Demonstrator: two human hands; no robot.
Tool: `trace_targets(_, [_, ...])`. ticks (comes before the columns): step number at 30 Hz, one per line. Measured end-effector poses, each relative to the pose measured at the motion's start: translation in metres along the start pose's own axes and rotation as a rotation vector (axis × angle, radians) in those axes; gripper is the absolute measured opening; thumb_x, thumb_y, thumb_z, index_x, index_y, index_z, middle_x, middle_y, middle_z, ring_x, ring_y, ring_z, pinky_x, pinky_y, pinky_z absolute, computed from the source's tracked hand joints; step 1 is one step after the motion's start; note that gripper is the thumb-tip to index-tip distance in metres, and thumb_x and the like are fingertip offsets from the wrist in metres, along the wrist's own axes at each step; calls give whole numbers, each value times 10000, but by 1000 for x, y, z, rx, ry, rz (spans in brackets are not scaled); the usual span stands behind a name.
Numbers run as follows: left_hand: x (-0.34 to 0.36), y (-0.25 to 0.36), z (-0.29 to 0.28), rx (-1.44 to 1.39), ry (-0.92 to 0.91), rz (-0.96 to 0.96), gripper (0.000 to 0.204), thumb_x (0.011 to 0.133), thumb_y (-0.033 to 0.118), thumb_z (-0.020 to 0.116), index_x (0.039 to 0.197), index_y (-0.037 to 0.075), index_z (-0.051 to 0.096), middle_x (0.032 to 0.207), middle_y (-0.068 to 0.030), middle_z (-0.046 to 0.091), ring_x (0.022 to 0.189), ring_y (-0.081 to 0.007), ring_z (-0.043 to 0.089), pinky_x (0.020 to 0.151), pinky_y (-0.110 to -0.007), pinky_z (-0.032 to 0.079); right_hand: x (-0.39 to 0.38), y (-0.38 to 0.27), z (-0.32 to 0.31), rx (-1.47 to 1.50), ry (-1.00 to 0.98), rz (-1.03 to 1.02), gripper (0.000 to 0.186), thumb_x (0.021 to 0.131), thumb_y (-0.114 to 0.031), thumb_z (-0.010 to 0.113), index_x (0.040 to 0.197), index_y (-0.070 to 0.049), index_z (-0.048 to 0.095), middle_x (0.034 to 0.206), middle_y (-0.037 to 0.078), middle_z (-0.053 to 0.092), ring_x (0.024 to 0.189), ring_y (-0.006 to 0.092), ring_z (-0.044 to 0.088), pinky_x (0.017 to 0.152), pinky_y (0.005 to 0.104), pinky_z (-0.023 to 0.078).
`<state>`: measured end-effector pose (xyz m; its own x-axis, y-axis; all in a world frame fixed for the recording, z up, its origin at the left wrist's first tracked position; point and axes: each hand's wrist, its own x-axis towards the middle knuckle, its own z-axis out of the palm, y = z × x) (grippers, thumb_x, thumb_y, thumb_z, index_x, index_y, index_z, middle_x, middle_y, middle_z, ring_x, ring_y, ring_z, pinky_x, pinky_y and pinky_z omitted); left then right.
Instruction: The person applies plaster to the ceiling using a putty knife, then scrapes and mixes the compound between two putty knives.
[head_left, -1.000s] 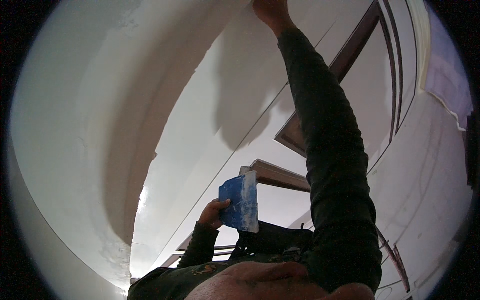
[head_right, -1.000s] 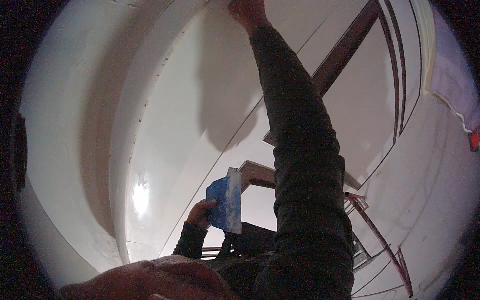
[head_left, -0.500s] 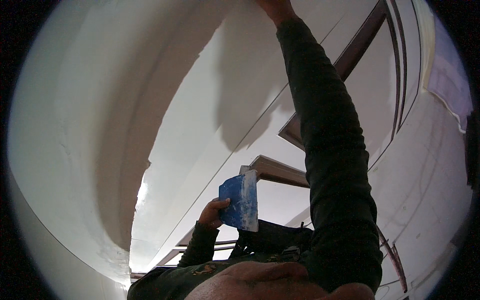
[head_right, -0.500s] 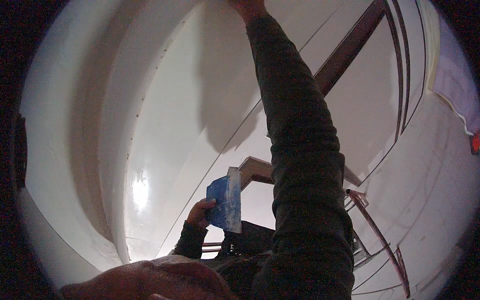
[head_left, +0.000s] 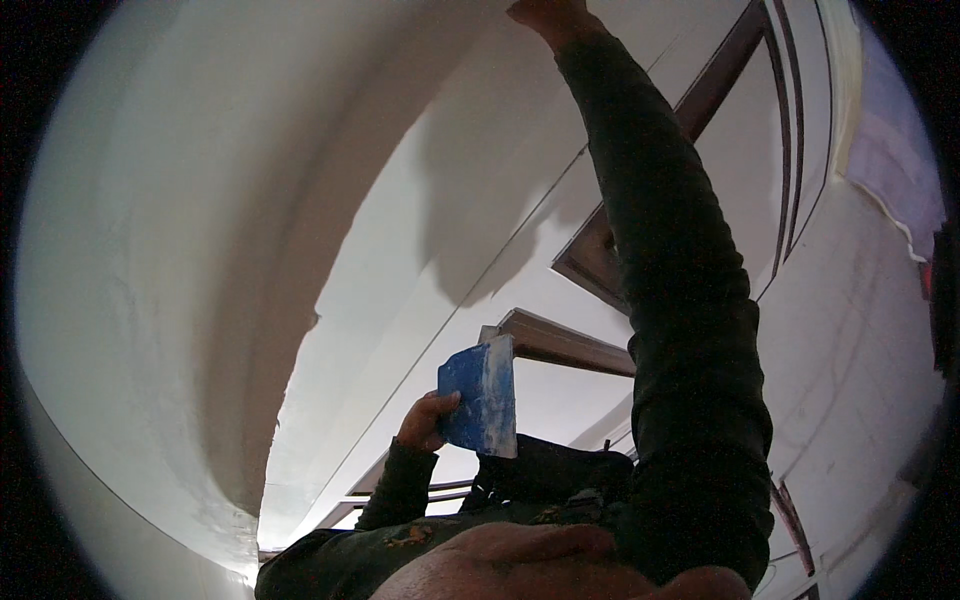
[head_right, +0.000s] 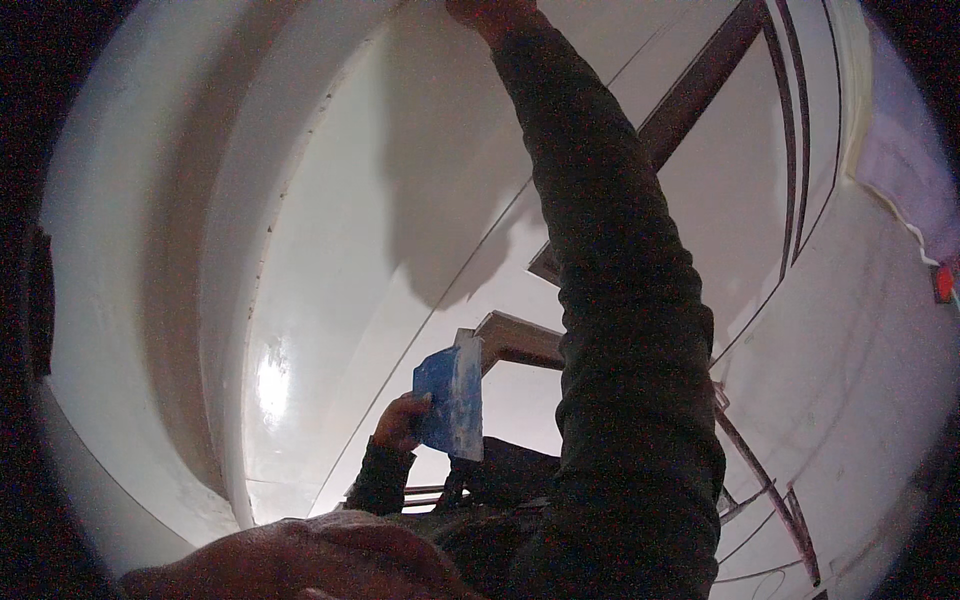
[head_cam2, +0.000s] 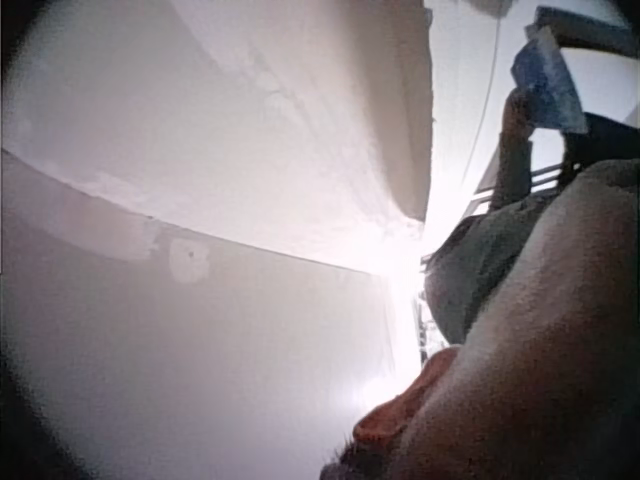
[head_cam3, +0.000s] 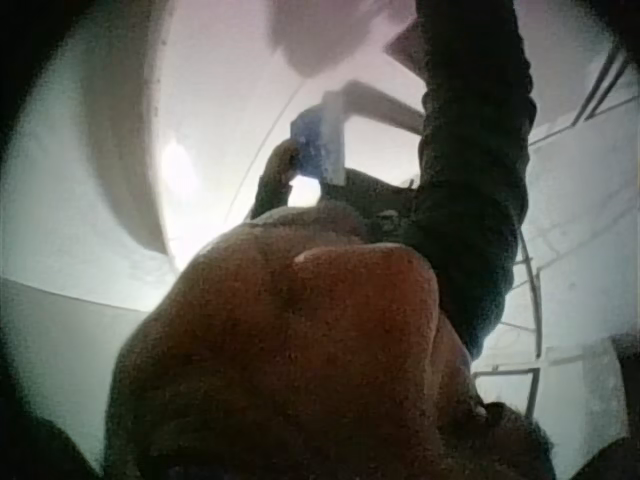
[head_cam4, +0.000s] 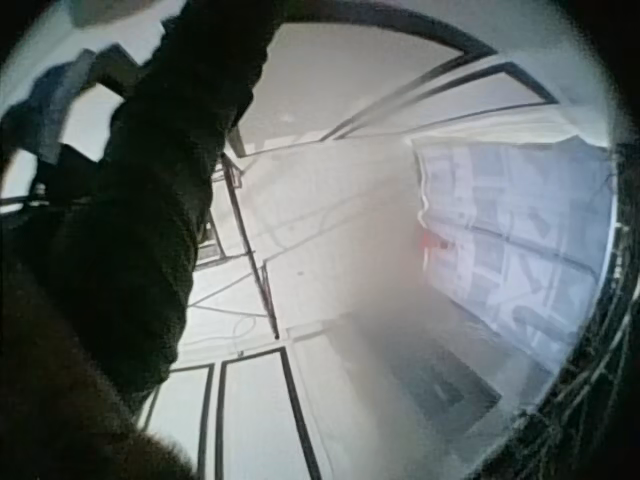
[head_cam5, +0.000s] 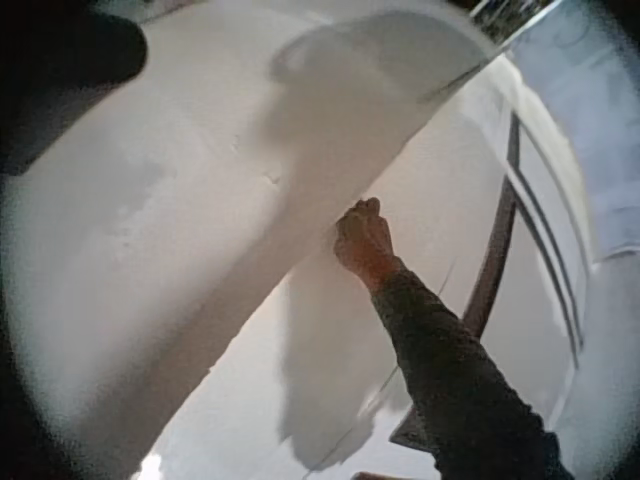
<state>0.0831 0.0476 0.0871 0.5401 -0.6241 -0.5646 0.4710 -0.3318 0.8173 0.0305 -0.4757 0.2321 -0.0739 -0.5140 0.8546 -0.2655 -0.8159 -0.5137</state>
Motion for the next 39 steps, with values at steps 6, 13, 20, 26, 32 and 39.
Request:
trace_targets(6, [6, 3, 0, 37, -19, -3, 438, 824, 142, 588, 1119, -135, 421, 1002, -226, 586, 872, -327, 640, 757, -433, 559, 3, 23, 32, 102, 207, -98, 276, 748, -108, 551, 979, 39, 588, 1035, 163, 602, 949, 368, 522, 818, 444, 436])
trace_targets(13, [1, -7, -7, -39, 49, 18, 425, 830, 124, 575, 1124, -135, 409, 1013, -230, 575, 885, -327, 635, 766, -439, 555, -4, 23, 59, 457, 350, 147, 325, 829, -238, 552, 1053, -3, 566, 994, 119, 634, 925, 351, 584, 791, 419, 471])
trace_targets(20, [4, -11, -4, -50, 51, 25, 443, 820, 121, 588, 1138, -126, 401, 1042, -229, 563, 914, -334, 624, 790, -455, 543, -13, 31, 106, 1731, 653, 123, 464, 923, -432, 396, 1144, -41, 512, 1098, 62, 564, 989, 221, 538, 869, 385, 447])
trace_targets(26, [4, -11, -10, -98, -4, 9, 472, 812, 113, 596, 1163, -119, 382, 1060, -227, 554, 934, -336, 617, 789, -455, 543, -25, -2, 85, 1762, 483, 323, 507, 919, -449, 336, 1179, -38, 479, 1176, 95, 506, 1109, 231, 449, 956, 407, 371])
trace_targets(32, [5, -10, -6, -58, -24, -8, 506, 807, 124, 608, 1185, -116, 372, 1074, -219, 546, 966, -334, 601, 811, -461, 531, -32, -27, 31, 187, 89, 323, 431, 816, -273, 535, 1184, -53, 493, 1127, 183, 469, 1021, 319, 439, 885, 455, 369])
trace_targets(39, [18, -5, -10, 25, -10, -13, 488, 813, 152, 612, 1167, -113, 406, 1068, -222, 554, 969, -331, 598, 811, -458, 525, -37, -50, -20, -6, -231, 241, 518, 794, -133, 517, 1305, -178, 450, 1211, 195, 394, 1106, 372, 365, 882, 499, 345])
